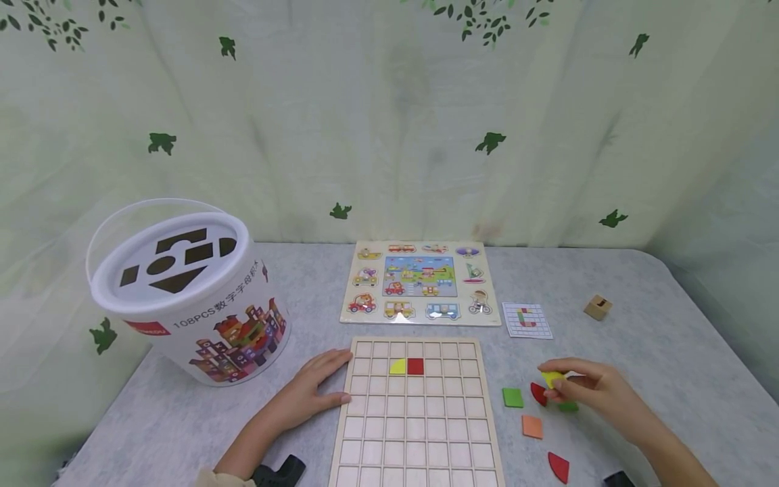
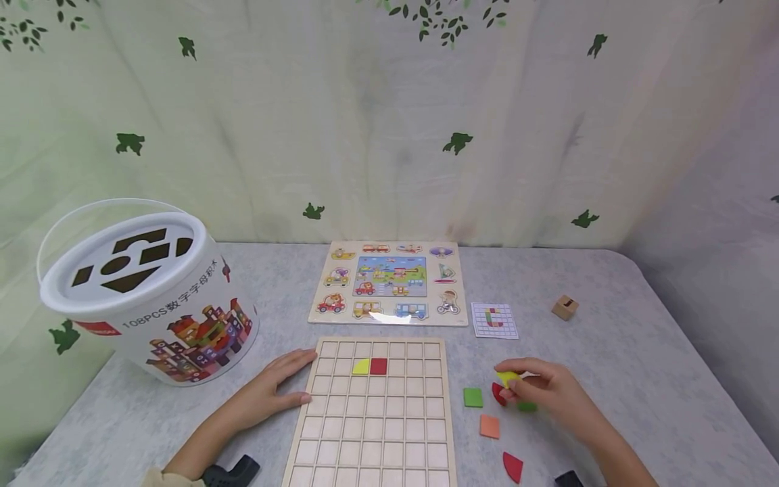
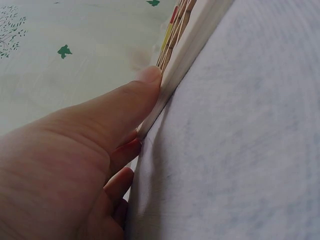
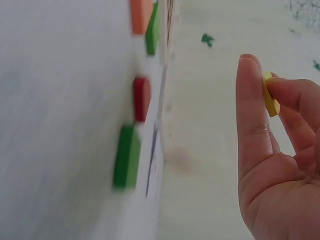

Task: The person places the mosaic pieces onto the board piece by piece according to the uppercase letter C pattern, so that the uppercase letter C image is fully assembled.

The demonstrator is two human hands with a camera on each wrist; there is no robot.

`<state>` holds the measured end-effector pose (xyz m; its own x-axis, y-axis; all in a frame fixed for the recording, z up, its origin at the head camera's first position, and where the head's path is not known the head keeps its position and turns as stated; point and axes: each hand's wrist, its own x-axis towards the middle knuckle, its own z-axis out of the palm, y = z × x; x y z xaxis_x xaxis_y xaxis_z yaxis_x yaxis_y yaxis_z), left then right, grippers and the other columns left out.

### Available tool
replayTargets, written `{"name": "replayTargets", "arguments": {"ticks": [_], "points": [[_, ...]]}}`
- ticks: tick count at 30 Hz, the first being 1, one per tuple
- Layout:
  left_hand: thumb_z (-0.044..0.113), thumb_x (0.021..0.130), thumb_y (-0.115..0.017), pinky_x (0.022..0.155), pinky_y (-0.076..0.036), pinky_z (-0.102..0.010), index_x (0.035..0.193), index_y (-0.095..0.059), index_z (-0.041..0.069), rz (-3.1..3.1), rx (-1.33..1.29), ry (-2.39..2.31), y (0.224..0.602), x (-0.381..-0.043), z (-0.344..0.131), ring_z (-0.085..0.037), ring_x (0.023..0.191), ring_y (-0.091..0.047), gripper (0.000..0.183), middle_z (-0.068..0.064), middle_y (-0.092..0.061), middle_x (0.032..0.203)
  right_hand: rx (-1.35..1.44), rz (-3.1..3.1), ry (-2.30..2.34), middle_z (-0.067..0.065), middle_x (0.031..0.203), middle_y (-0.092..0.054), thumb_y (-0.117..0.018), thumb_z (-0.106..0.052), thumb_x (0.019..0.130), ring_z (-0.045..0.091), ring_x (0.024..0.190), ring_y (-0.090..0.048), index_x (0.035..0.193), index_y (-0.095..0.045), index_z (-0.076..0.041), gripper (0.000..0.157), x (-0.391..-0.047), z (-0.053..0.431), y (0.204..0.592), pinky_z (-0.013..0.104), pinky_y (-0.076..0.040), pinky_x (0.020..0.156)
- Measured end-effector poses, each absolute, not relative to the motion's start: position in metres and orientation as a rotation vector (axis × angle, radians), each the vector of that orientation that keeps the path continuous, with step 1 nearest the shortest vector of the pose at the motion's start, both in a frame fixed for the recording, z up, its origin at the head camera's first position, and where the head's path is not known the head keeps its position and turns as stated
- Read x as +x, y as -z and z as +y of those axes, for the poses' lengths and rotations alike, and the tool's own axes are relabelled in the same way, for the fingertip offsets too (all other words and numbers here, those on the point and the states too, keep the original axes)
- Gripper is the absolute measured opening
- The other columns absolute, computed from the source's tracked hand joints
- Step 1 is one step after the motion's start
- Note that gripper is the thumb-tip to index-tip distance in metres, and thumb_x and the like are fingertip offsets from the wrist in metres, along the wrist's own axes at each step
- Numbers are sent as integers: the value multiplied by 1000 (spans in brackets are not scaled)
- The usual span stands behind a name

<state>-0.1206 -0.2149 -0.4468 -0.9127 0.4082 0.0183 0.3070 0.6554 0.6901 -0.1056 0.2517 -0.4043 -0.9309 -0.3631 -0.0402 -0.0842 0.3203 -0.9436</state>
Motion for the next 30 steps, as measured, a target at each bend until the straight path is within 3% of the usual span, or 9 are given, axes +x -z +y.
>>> {"name": "replayTargets", "arguments": {"ticks": [3,10,14,20,25,30], "points": [[47,77,-64,101,-19,-55,138,-37,13,2727,589,-1104,447,-121,-215,-32,129,-23,75,-9,-33,140,-425,2271,1714,27,105,-55,-57,-11,89,26,77,-64,114,-52,12,34,-111,235,399,33,-53,69],[47,77,-64,101,-19,-55,138,-38,13,2727,578,-1106,448,-121,-215,-32,129,-23,75,-10,-33,140,-590,2211,1848,9,96,-59,-59,-6,87,19,78,-62,106,-54,8,25,-127,192,392,33,-52,67],[47,77,-64,101,-19,-55,138,-37,13,2726,578,-1102,448,-121,-215,-32,130,-23,75,-9,-33,140,-609,2213,1850,7,92,-58,-63,-10,85,15,76,-55,103,-58,4,24,-136,166,391,31,-50,65],[47,77,-64,100,-20,-56,138,-37,13,2717,592,-1109,447,-121,-214,-33,129,-23,75,-9,-34,140,-587,2164,1818,11,83,-58,-64,-13,84,27,71,-56,105,-56,6,29,-152,136,401,37,-51,64],[46,78,-64,100,-20,-56,138,-37,12,2711,606,-1111,446,-121,-215,-32,129,-23,74,-9,-34,139,-568,2185,1704,10,81,-58,-63,-9,84,24,67,-55,106,-56,6,27,-161,124,417,31,-50,60],[47,78,-63,100,-20,-56,138,-37,12,2708,598,-1110,447,-122,-215,-32,129,-23,74,-9,-34,139,-612,2270,1556,7,85,-58,-64,-7,83,20,74,-55,106,-59,0,25,-167,118,429,25,-49,62]]}}
